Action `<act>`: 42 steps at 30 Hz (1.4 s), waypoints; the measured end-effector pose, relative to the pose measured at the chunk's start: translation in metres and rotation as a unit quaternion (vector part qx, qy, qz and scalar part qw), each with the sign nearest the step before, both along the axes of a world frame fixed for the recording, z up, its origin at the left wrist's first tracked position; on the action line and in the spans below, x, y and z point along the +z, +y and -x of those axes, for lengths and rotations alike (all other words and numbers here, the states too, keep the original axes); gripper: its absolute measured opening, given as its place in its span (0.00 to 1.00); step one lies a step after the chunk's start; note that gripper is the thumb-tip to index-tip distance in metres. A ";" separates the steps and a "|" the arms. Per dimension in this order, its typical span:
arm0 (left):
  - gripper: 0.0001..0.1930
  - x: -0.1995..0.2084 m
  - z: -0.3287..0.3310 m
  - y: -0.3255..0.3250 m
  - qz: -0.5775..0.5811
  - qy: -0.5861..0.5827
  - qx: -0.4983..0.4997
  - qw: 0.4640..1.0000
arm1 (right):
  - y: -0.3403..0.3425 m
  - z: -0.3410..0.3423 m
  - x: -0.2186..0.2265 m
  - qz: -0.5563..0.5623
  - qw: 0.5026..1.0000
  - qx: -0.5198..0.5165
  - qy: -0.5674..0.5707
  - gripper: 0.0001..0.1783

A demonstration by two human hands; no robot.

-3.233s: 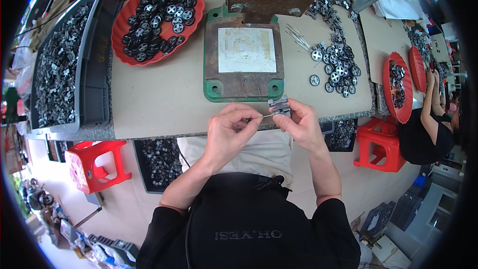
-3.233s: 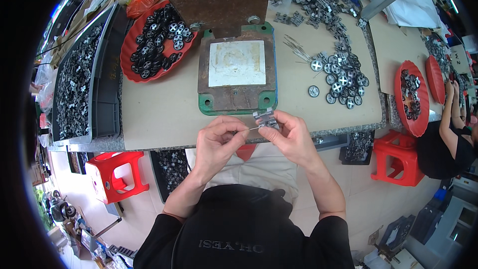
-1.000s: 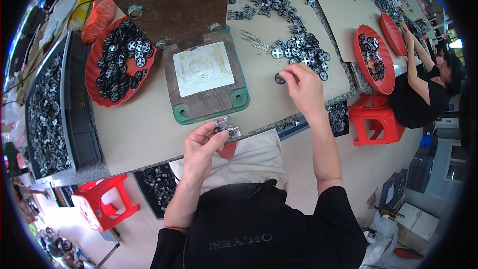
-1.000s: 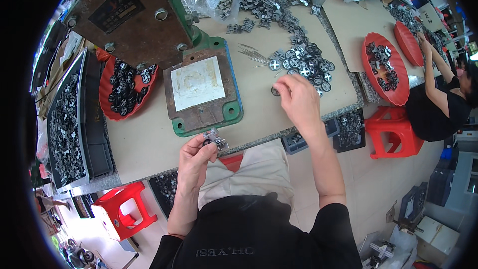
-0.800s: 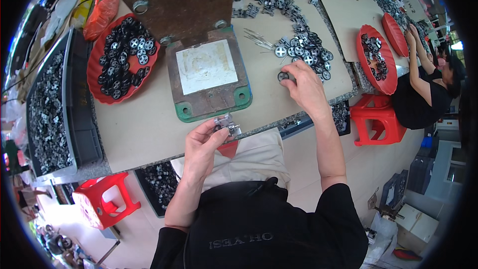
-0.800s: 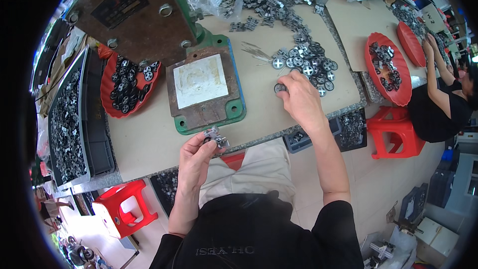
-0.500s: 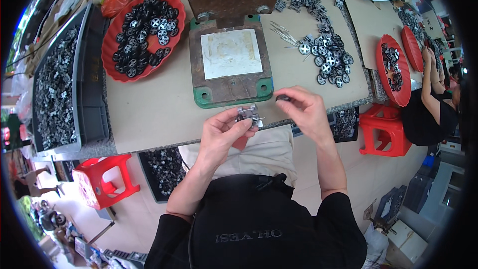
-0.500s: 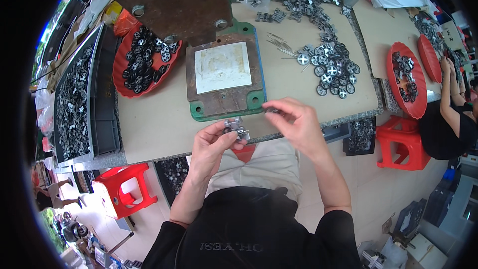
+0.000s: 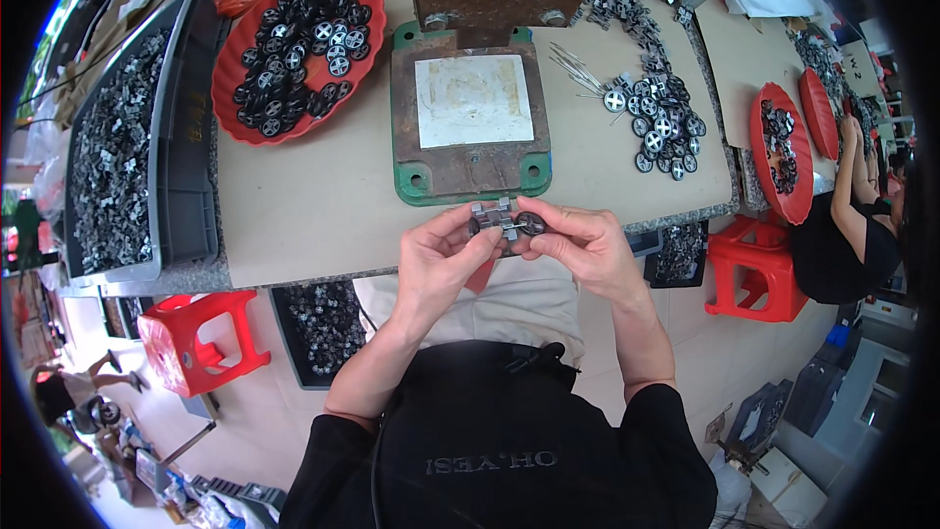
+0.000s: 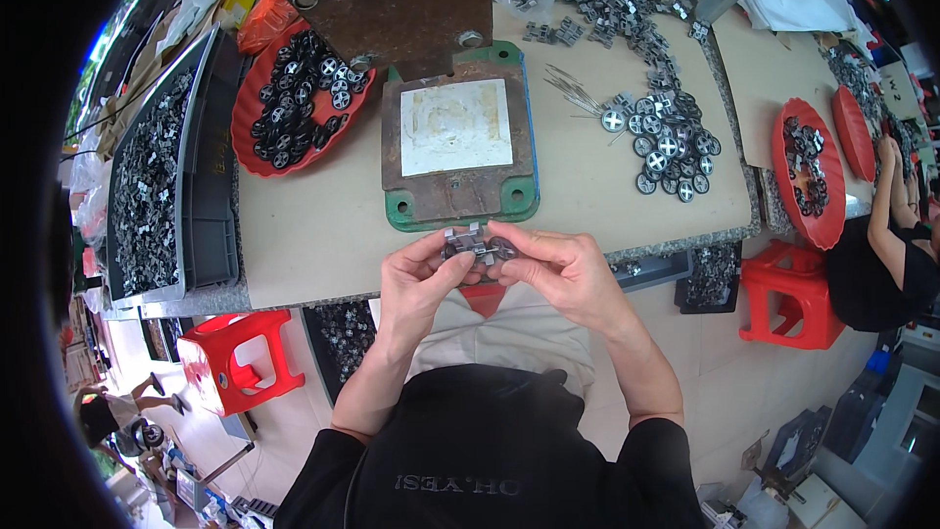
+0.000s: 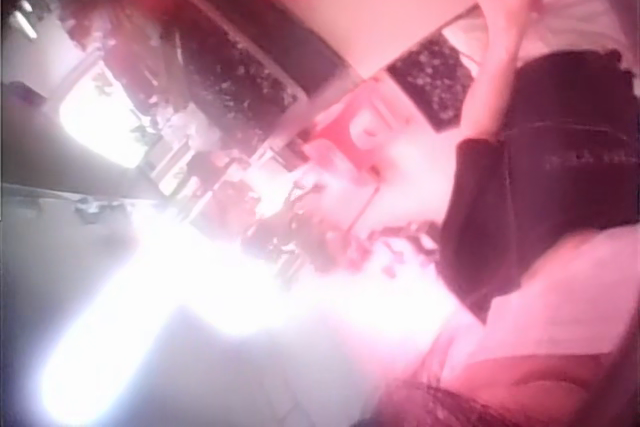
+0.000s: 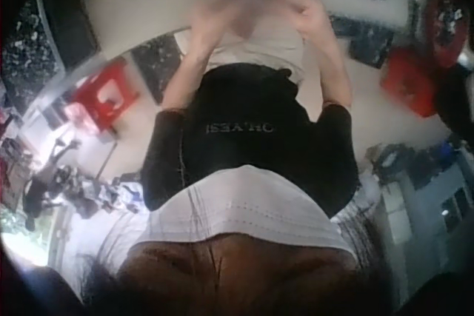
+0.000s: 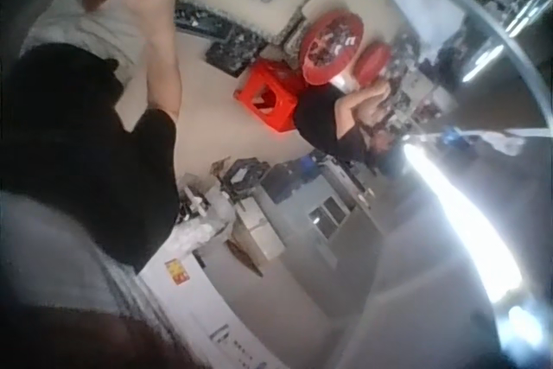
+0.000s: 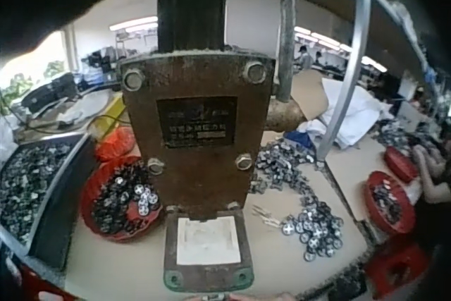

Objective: The person assembles small components by hand, placing a metal pin through a plastic ring, then joining them together using a manual press.

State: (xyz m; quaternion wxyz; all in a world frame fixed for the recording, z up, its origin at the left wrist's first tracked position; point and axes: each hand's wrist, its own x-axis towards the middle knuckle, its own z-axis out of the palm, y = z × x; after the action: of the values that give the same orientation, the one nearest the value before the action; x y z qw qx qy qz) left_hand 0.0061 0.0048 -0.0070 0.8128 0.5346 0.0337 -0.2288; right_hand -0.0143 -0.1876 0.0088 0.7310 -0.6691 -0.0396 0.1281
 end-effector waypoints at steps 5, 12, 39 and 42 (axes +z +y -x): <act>0.16 0.003 0.001 0.002 -0.040 0.016 -0.038 0.998 | -0.006 -0.005 -0.007 -0.047 0.999 0.017 0.006 0.19; 0.14 0.004 0.002 -0.002 -0.027 -0.005 0.015 0.999 | 0.000 0.002 -0.008 0.055 0.992 -0.074 -0.089 0.12; 0.15 0.000 0.002 -0.004 -0.010 -0.013 0.044 0.999 | 0.036 0.014 -0.023 0.179 0.930 -0.242 -0.212 0.13; 0.15 0.001 0.004 -0.003 -0.017 -0.018 0.053 0.998 | 0.035 0.014 -0.026 0.237 0.899 -0.243 -0.277 0.14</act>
State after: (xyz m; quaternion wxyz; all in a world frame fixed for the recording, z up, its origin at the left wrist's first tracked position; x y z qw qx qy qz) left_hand 0.0025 0.0017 -0.0062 0.8153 0.5496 0.0507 -0.1749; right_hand -0.0278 -0.1528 -0.0173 0.5187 -0.8199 -0.0451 -0.2380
